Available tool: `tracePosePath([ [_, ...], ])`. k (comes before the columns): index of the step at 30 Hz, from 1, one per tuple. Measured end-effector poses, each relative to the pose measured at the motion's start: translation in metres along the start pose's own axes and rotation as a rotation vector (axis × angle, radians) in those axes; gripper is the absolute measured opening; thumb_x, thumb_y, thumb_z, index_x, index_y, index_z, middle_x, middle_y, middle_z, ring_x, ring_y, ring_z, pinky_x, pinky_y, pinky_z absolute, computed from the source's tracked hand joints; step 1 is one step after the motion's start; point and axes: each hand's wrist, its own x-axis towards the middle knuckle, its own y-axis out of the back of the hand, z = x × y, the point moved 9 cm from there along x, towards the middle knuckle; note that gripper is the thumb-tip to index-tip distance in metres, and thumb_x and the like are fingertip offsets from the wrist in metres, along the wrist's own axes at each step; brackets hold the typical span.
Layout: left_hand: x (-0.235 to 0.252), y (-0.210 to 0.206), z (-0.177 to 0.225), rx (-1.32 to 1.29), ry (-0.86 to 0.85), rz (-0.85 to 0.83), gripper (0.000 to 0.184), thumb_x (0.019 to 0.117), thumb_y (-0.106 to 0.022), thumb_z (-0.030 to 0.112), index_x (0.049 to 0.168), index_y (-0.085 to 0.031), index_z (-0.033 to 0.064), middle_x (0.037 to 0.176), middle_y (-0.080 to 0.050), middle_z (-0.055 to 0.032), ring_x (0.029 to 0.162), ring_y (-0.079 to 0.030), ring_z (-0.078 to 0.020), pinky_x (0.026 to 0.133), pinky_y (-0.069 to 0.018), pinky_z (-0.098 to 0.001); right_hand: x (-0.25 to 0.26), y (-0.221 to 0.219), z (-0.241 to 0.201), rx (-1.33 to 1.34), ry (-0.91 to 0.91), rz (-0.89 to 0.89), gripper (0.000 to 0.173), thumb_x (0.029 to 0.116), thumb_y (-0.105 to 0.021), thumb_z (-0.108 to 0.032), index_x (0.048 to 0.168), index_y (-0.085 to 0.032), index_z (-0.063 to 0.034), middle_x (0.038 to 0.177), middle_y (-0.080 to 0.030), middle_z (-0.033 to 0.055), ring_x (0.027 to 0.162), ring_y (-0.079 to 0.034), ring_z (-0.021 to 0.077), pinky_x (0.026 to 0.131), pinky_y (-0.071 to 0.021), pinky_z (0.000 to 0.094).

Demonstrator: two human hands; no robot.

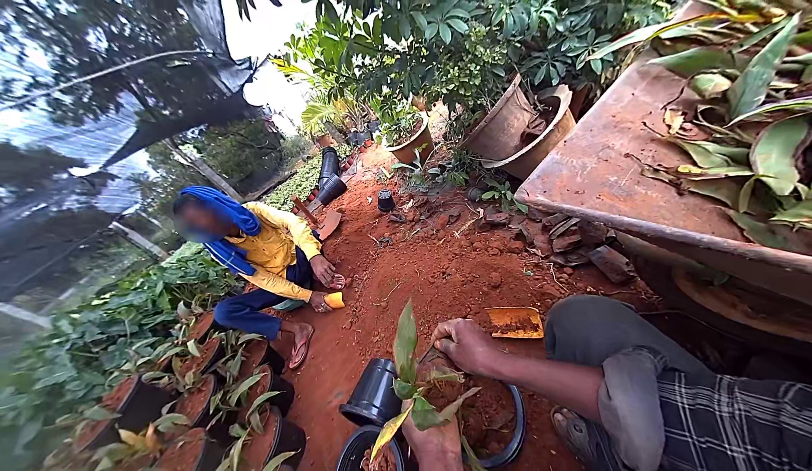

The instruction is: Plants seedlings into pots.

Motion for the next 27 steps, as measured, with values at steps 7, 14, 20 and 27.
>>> tracePosePath([
  [7,0.007,0.01,-0.001,-0.072,-0.027,-0.028,0.036,0.1087,-0.031,0.041,0.11,-0.053,0.0123,0.091,-0.065,-0.0063,0.087,-0.068,-0.0213,0.077,-0.0588,-0.0459,-0.007,-0.003,-0.017,-0.153,0.153,0.034,0.03,0.1044,-0.048,-0.017,0.119,-0.069,-0.0012,0.12,-0.067,0.0187,0.117,-0.063,0.0319,0.103,-0.0469,0.0479],
  [14,0.005,0.01,0.001,-0.115,0.008,0.042,0.046,0.1062,-0.025,0.049,0.116,-0.05,0.0127,0.099,-0.064,-0.0095,0.094,-0.067,-0.0264,0.079,-0.0569,-0.0531,-0.003,-0.003,-0.012,0.023,0.114,-0.032,0.026,0.1034,-0.053,-0.017,0.116,-0.069,-0.0008,0.111,-0.069,0.018,0.105,-0.065,0.0297,0.095,-0.0494,0.0483],
  [20,-0.001,0.014,0.002,-0.225,0.009,0.048,0.049,0.1046,-0.03,0.057,0.114,-0.052,0.0141,0.097,-0.067,-0.0081,0.094,-0.069,-0.0269,0.08,-0.0582,-0.0555,0.002,-0.012,-0.003,0.145,0.066,-0.084,0.024,0.1027,-0.056,-0.017,0.114,-0.068,0.0002,0.102,-0.067,0.0165,0.092,-0.064,0.026,0.086,-0.0499,0.0456],
  [27,-0.019,0.002,0.009,-0.136,0.019,0.001,0.044,0.1096,-0.023,0.047,0.122,-0.047,0.0123,0.106,-0.062,-0.0091,0.104,-0.065,-0.0258,0.088,-0.0555,-0.0505,0.009,-0.023,0.01,0.073,0.03,-0.1,0.025,0.1028,-0.055,-0.015,0.115,-0.068,0.0017,0.107,-0.067,0.0204,0.1,-0.064,0.0316,0.091,-0.0487,0.0496],
])
